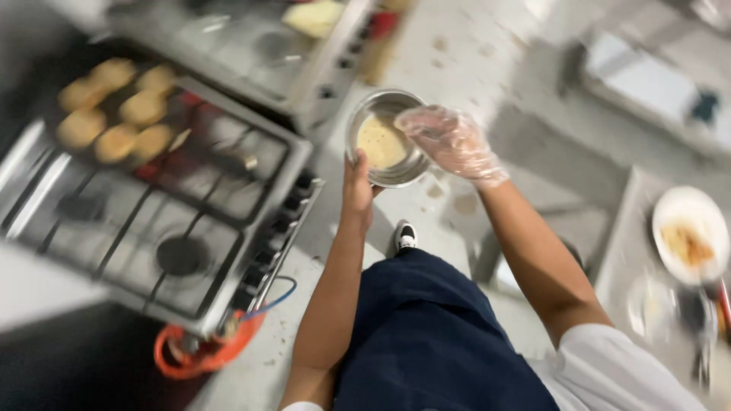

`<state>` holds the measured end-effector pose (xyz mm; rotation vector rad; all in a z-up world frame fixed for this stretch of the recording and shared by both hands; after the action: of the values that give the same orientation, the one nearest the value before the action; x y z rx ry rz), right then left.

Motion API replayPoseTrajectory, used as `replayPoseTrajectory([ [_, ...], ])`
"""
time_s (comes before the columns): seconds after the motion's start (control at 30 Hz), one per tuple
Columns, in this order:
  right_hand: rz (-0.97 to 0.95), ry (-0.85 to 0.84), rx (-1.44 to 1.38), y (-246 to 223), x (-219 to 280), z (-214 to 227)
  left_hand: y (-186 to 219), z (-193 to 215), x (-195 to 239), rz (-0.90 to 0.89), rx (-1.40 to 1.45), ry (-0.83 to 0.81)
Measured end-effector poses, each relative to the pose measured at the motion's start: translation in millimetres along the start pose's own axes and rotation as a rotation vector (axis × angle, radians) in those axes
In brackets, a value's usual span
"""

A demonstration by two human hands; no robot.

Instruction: The person dips round dough pieces into a batter in a metal bowl and places them into a hot frying pan on a gas stove. They repeat this process to fill the pan, then use tongs to flip the cooking items to ensure even browning.

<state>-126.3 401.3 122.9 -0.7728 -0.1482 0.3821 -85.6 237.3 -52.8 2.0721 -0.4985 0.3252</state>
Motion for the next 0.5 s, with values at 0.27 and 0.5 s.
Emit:
replayPoseTrajectory([
  [0.27,-0.166,0.304,0.206,75.7,163.3,69.3,-96.3,-124.7,-2.5,0.269,0.024,-0.337],
  [0.5,-0.510,0.520,-0.750,221.2,336.4,107.1,-237.7,-227.3,-7.7,0.514,0.055,-0.478],
])
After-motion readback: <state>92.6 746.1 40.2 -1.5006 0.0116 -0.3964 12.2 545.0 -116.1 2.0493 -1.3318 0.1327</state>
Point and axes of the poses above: each hand's wrist, its own x-axis away from the middle knuckle, its own z-axis out of the back of the hand, y = z × x, the point moved 2 cm from there along -x, towards the middle knuckle, and after that the axes turned 8 degrees about -y, right-handed, at the moved point
